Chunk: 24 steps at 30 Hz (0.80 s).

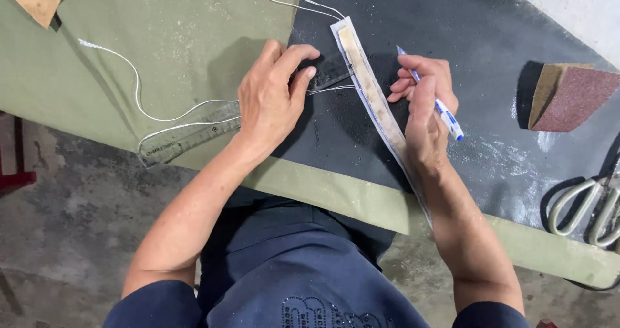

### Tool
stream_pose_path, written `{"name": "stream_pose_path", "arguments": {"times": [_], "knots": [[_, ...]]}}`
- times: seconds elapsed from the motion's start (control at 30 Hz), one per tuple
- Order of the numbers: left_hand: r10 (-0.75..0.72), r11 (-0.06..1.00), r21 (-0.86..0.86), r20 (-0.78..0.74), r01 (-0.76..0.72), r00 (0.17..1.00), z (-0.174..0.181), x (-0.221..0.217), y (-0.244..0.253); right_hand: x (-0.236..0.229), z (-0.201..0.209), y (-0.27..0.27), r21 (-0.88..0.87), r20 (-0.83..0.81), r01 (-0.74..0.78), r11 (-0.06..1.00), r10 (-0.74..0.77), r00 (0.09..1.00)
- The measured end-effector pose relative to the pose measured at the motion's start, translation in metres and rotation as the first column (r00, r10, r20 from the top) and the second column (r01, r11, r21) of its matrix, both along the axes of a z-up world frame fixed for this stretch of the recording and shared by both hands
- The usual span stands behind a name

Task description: Sanding a leather strip and marking it with a pen and ruler for preparation.

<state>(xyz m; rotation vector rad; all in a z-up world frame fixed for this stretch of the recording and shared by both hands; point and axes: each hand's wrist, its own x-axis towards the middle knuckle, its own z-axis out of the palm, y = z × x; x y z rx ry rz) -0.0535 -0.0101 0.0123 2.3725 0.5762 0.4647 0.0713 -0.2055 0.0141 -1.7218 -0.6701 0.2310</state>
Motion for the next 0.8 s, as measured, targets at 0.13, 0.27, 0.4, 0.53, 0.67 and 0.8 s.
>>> {"name": "stream_pose_path", "arguments": {"times": [0.13, 0.27, 0.4, 0.53, 0.67, 0.8], "knots": [[0.007, 0.999, -0.049, -0.010, -0.008, 1.000, 0.001, 0.008, -0.004, 0.000, 0.006, 0.000, -0.029, -0.027, -0.012, 1.000, 0.011, 1.000], [0.025, 0.999, -0.035, -0.025, -0.026, 0.999, 0.001, 0.015, -0.008, 0.001, 0.010, -0.002, -0.078, -0.050, -0.047, 0.996, 0.043, 0.998], [0.041, 0.998, -0.034, -0.077, -0.044, 0.996, 0.002, 0.018, -0.009, 0.003, 0.013, -0.001, -0.085, -0.070, -0.084, 0.993, 0.078, 0.994], [0.026, 0.994, -0.097, -0.130, -0.039, 0.991, 0.008, 0.022, -0.005, 0.003, 0.015, -0.001, -0.098, -0.085, -0.084, 0.992, 0.076, 0.993], [0.027, 0.996, -0.083, -0.162, -0.040, 0.986, 0.006, 0.023, -0.005, 0.003, 0.014, -0.001, -0.098, -0.073, -0.084, 0.992, 0.077, 0.994], [0.028, 0.997, -0.064, -0.186, -0.041, 0.982, 0.007, 0.025, -0.006, 0.003, 0.018, -0.001, -0.083, -0.042, -0.094, 0.992, 0.090, 0.995]]}}
